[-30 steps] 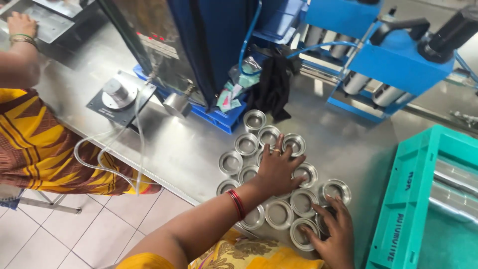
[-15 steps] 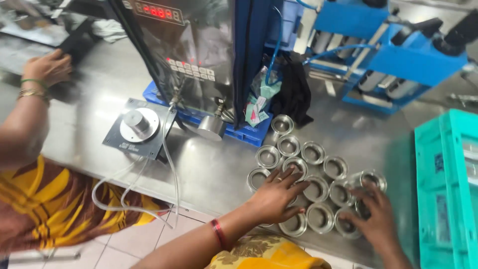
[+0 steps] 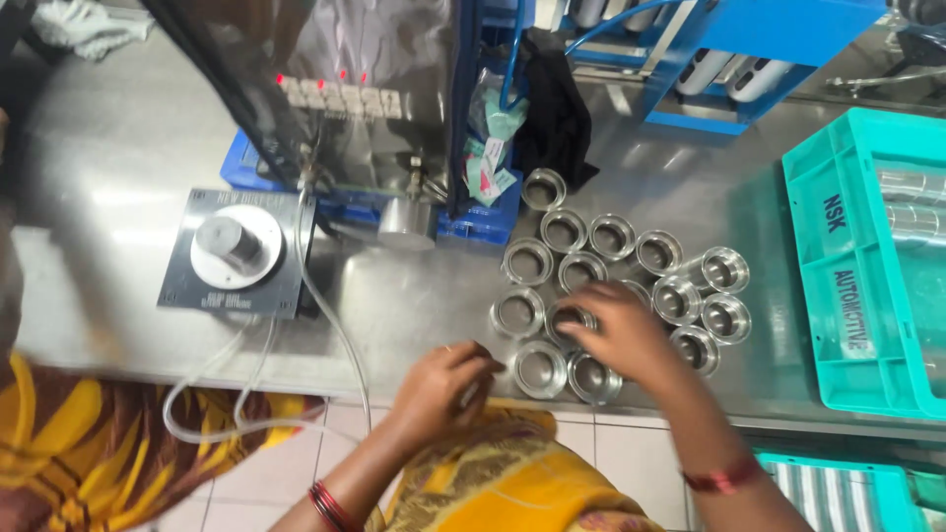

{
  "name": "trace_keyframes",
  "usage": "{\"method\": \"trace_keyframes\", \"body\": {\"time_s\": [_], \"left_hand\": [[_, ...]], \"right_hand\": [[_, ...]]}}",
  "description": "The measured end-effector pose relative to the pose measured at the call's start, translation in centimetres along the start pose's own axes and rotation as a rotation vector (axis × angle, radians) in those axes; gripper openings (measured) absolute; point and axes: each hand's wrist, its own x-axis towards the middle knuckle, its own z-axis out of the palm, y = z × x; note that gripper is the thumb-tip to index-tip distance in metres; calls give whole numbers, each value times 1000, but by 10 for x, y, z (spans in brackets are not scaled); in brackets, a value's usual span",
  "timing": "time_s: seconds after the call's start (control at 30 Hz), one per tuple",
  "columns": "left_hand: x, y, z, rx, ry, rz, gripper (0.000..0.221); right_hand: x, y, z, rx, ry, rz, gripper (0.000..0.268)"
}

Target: Inspecting and measuring metal cylindrical components using various gauges and a digital testing machine.

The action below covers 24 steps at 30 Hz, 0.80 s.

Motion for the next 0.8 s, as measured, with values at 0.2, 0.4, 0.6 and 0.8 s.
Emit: {"method": "trace_keyframes", "body": {"time_s": [0.2,0.4,0.6,0.8], "left_hand": [[-25,30,-21,118,159,-180,21],[-56,35,-34,133,193,-305,23],[-61,11,-51,92,153,-328,20],[-69,-27,-102,10,-5,-188,22]], "right_hand": [[27,-59,38,-305,-210,-119,85],[32,-74,76,-307,-252,-121,82],[39,-82,86,-146,-163,20,74],[52,-67,154,878,225,173,69]]}}
